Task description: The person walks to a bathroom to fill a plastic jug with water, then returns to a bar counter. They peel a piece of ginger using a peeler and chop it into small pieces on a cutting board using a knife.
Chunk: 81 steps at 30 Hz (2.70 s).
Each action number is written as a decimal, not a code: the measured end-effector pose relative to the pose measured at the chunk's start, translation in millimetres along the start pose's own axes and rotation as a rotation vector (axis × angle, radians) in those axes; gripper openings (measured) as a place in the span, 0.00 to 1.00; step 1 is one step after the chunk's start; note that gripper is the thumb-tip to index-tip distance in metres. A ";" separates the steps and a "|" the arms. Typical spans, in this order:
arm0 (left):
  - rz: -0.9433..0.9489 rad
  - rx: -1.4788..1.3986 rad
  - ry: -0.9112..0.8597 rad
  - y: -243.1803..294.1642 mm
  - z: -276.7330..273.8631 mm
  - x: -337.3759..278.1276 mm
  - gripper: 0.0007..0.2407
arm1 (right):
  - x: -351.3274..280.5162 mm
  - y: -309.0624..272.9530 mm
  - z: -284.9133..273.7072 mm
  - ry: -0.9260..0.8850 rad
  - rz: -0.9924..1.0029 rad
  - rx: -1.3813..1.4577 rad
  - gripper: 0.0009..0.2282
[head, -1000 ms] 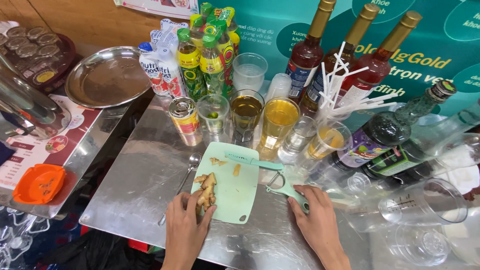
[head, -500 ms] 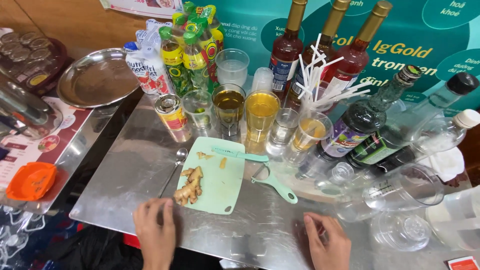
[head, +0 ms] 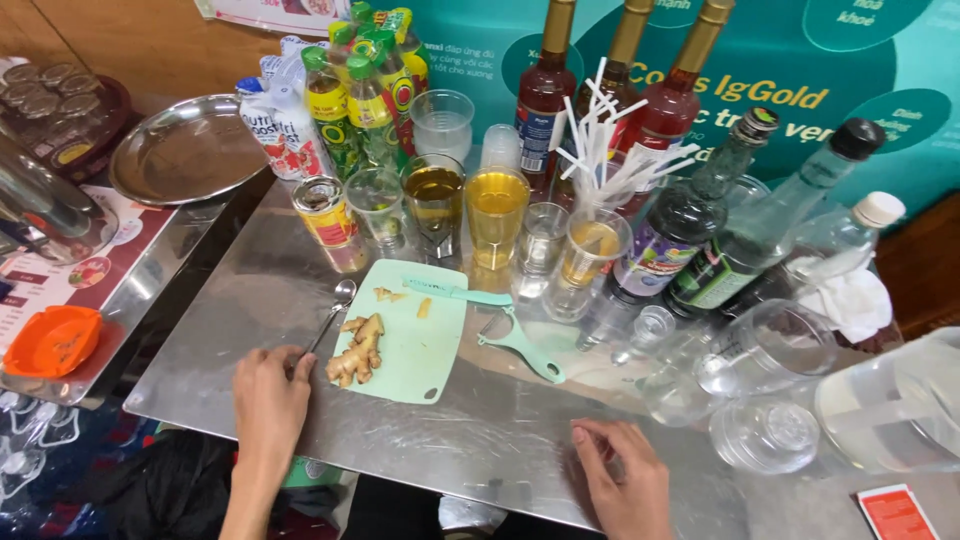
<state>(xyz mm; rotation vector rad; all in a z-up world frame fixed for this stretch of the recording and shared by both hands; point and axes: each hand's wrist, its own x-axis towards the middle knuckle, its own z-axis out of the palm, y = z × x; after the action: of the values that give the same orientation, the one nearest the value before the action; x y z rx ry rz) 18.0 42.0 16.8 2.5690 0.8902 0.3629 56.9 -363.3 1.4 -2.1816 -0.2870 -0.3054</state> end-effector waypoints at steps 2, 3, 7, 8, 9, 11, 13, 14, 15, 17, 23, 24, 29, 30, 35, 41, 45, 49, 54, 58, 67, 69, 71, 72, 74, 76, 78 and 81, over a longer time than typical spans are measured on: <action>-0.003 -0.024 -0.021 8.2 -3.5 2.9 0.10 | -5.2 -5.9 -4.1 -0.014 0.043 0.004 0.06; -0.010 -0.043 -0.037 11.9 -6.0 5.2 0.08 | -7.6 -8.7 -4.4 -0.033 0.083 0.015 0.06; -0.019 -0.133 -0.070 31.6 -12.0 9.7 0.08 | -14.6 -10.7 -7.9 -0.040 0.122 0.019 0.07; -0.042 -0.131 -0.075 32.7 -8.6 13.1 0.08 | -16.4 -7.3 -7.6 -0.029 0.086 0.027 0.06; -0.067 -0.129 -0.081 33.0 -5.8 16.3 0.08 | -18.4 -5.3 -7.6 -0.019 0.050 0.033 0.06; -0.095 -0.122 -0.112 40.7 -7.9 21.5 0.09 | -21.4 -3.6 -9.5 -0.012 0.064 0.031 0.06; -0.125 -0.116 -0.142 45.9 -7.7 26.2 0.10 | -23.6 -2.7 -11.3 -0.005 0.077 0.029 0.06; -0.123 -0.138 -0.140 47.5 -7.1 28.0 0.09 | -24.6 -3.1 -12.6 0.002 0.096 0.020 0.06; -0.121 -0.160 -0.136 50.2 -6.3 30.7 0.09 | -24.6 -2.7 -13.7 0.010 0.115 0.013 0.06; -0.119 -0.154 -0.149 53.9 -7.2 33.9 0.09 | -24.5 1.5 -14.6 0.029 0.111 0.016 0.06; -0.123 -0.161 -0.164 63.3 -14.1 37.4 0.10 | -24.2 12.2 -11.5 0.101 0.188 -0.006 0.06; -0.131 -0.163 -0.172 62.9 -14.4 38.6 0.10 | -23.8 14.4 -8.8 0.131 0.201 -0.014 0.06; -0.171 -0.126 -0.203 54.9 -6.6 44.4 0.10 | -20.3 13.9 2.7 0.159 0.224 -0.031 0.07; -0.189 -0.117 -0.212 53.8 -5.5 44.9 0.09 | -19.7 16.0 5.9 0.161 0.199 -0.023 0.07; -0.212 -0.164 -0.203 49.9 -7.5 44.0 0.10 | -12.3 7.2 10.1 0.155 0.239 0.000 0.06; -0.196 -0.120 -0.216 40.8 -1.3 47.8 0.09 | -2.9 -2.7 21.6 0.155 0.273 0.002 0.06; -0.154 -0.130 -0.220 43.6 -3.8 46.5 0.09 | 1.0 -15.5 21.1 0.131 0.245 -0.011 0.06; 0.035 -0.086 -0.070 4.3 28.9 48.5 0.08 | -3.8 -17.1 18.2 0.159 0.185 0.010 0.05; 0.208 -0.379 0.040 47.1 24.9 3.2 0.08 | -12.9 -12.5 7.3 0.100 0.040 -0.096 0.07; 0.550 -0.535 0.059 81.8 51.3 -42.1 0.09 | -10.2 -17.2 -14.0 0.182 0.025 -0.184 0.06; 0.698 -0.621 -0.073 116.7 77.2 -107.4 0.13 | -3.0 -26.4 -78.4 0.501 0.393 -0.168 0.06; 0.601 -0.646 -0.271 119.9 77.5 -115.6 0.14 | -5.2 -26.7 -87.5 0.531 0.436 -0.126 0.06; 0.476 -0.653 -0.325 126.8 71.3 -130.8 0.12 | -6.7 -23.0 -96.2 0.517 0.445 -0.129 0.07; 0.343 -0.655 -0.370 129.3 67.4 -137.8 0.10 | -6.7 -21.7 -99.5 0.496 0.447 -0.128 0.08; 0.479 -0.755 -0.221 136.4 60.9 -141.4 0.09 | -6.7 -20.8 -101.1 0.535 0.488 -0.133 0.06; 0.605 -0.842 -0.053 127.7 75.2 -142.1 0.10 | -4.4 -16.3 -98.1 0.559 0.520 -0.129 0.05; 0.507 -0.745 -0.211 103.3 109.4 -138.5 0.12 | 0.6 -8.9 -91.0 0.539 0.596 -0.101 0.07; 0.561 -0.831 -0.284 114.7 89.1 -124.9 0.13 | 14.9 -11.9 -75.7 0.508 0.670 -0.081 0.10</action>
<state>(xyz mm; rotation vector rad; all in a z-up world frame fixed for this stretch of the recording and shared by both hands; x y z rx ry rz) 16.2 -144.8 -25.2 1.9463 -0.1154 0.3971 58.6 -416.3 58.7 -2.0561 0.7324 -0.4714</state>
